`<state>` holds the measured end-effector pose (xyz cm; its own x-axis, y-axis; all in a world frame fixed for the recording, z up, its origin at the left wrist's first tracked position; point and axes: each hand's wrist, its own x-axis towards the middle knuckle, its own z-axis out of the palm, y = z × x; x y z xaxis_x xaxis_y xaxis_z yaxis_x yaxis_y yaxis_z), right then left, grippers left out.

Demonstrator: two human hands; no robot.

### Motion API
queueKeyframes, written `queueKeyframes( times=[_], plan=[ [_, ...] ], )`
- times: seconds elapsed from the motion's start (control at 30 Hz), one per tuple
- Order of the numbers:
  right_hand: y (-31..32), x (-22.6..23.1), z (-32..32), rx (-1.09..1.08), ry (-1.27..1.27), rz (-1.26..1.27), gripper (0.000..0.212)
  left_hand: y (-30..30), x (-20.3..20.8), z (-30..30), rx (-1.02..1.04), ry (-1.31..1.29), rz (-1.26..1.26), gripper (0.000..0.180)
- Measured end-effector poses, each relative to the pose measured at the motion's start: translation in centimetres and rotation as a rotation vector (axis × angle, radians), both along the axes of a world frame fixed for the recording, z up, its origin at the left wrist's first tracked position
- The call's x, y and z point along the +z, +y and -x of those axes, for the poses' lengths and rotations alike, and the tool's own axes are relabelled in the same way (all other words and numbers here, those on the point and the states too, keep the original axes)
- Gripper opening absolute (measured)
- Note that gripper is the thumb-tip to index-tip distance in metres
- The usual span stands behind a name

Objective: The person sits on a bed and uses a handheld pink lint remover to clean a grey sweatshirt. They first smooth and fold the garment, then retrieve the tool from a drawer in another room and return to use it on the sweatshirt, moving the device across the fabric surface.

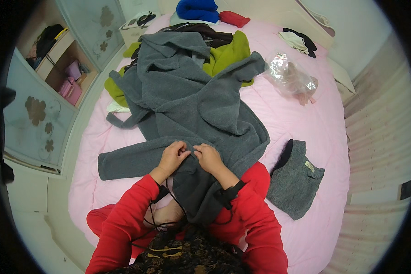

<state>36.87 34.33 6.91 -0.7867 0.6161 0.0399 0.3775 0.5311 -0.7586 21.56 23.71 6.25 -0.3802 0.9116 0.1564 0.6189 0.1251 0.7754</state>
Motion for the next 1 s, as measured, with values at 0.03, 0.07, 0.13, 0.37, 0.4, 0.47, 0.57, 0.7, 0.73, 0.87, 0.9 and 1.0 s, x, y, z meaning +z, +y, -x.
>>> queueKeyframes(
  times=[0.03,0.07,0.13,0.37,0.4,0.47,0.57,0.7,0.73,0.87,0.9,1.0],
  plan=[
    [0.2,-0.1,0.0,0.028,0.012,0.090,0.026,-0.2,-0.3,0.6,0.042,0.060,-0.001,0.014],
    [0.3,-0.2,0.0,0.060,0.056,0.168,0.026,-0.6,-0.5,1.2,0.080,0.122,-0.016,0.013],
    [0.5,-0.3,0.0,0.041,0.088,0.278,0.027,-1.7,-0.4,3.0,0.162,0.125,0.146,0.015],
    [-0.2,-0.1,0.5,-0.129,0.098,0.276,0.030,-9.2,-0.6,2.5,-0.200,-0.331,0.442,0.026],
    [-0.2,0.0,0.5,-0.128,0.104,0.259,0.030,-9.8,-1.0,2.1,-0.181,-0.213,0.450,0.027],
    [-0.2,-0.1,0.4,-0.107,0.107,0.245,0.030,-10.4,-2.0,1.2,-0.156,-0.160,0.413,0.027],
    [0.1,-0.6,0.3,-0.077,0.093,0.255,0.030,-10.4,-2.9,0.7,-0.082,-0.248,0.402,0.027],
    [0.2,-1.2,0.3,-0.078,0.091,0.252,0.030,-10.2,-2.5,0.4,-0.063,-0.170,0.448,0.034],
    [0.2,-1.3,0.3,-0.081,0.074,0.268,0.030,-10.1,-2.3,0.3,-0.064,-0.114,0.442,0.037],
    [0.0,-1.0,0.2,-0.063,0.068,0.234,0.031,-9.5,-2.2,-0.9,-0.048,0.170,0.358,0.033],
    [0.0,-0.9,0.2,-0.061,0.072,0.229,0.031,-9.3,-2.2,-1.1,-0.047,0.195,0.379,0.030],
    [0.0,-0.4,0.1,-0.072,0.077,0.244,0.031,-8.8,-2.5,-1.1,-0.044,0.201,0.383,0.020]
  ],
)
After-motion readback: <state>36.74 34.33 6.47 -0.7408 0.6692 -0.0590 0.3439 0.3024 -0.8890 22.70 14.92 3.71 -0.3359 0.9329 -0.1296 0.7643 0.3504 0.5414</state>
